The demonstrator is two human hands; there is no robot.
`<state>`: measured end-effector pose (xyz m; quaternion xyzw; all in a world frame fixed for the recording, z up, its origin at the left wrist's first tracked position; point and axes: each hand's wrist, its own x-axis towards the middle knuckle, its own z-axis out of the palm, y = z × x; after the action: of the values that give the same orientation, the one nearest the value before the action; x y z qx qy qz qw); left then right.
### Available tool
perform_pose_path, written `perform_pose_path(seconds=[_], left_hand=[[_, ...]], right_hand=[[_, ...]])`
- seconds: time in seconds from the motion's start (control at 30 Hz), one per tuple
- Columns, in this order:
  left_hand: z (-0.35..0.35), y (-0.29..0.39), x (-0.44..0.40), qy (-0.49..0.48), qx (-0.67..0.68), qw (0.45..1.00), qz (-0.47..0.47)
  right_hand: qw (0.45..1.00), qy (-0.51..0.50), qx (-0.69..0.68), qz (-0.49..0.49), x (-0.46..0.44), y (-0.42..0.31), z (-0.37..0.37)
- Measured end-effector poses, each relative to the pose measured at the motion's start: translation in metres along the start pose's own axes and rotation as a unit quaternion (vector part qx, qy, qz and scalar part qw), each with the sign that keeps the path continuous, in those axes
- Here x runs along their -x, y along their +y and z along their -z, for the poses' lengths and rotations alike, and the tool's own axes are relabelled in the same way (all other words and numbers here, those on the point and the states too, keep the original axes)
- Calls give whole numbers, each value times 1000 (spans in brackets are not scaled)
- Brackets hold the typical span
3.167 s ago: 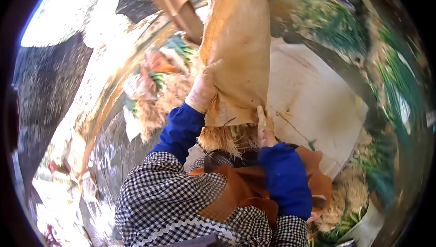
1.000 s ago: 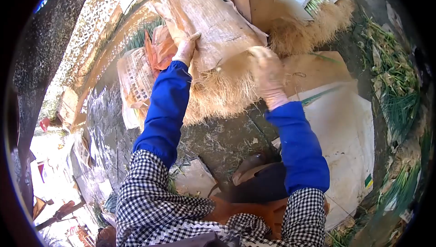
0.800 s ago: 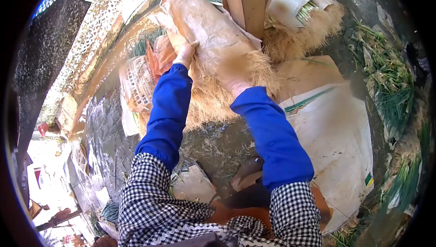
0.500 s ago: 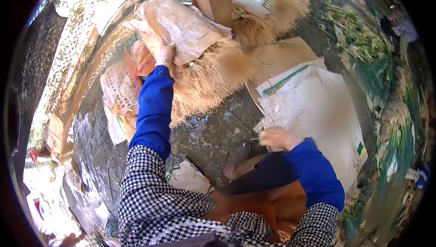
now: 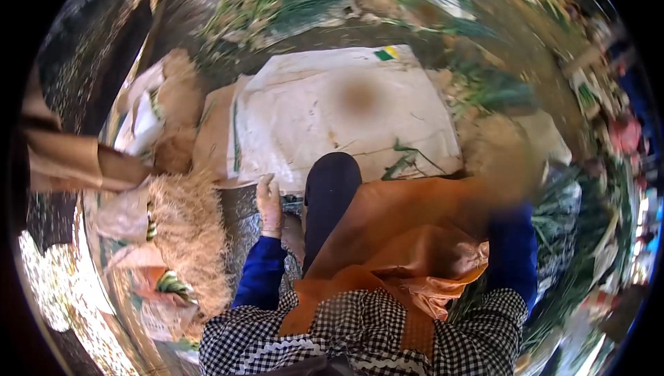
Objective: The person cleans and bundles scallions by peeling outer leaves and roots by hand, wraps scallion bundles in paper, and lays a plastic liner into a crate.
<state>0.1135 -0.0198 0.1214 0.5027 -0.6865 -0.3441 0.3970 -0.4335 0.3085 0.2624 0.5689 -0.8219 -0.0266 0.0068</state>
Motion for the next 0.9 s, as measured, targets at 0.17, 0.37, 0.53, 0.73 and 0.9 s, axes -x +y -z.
perform_pose_path(seconds=[0.17, 0.37, 0.53, 0.73, 0.9], left_hand=[[-106, 96, -40, -165, 172, 971, -29], [-230, 87, -27, -357, 20, 923, -142], [-342, 24, -13, -417, -159, 894, -42], [-461, 5, 0, -367, -232, 891, -136], [-475, 120, 100, -766, -50, 633, -103]], right_hand=[[945, -86, -162, -270, 119, 8, 8], [900, -247, -132, -335, 269, -15, -85], [876, -261, -256, -314, 305, -47, -114], [862, -215, -286, -359, 295, -50, -74], [749, 42, -443, -492, 283, -20, -71]])
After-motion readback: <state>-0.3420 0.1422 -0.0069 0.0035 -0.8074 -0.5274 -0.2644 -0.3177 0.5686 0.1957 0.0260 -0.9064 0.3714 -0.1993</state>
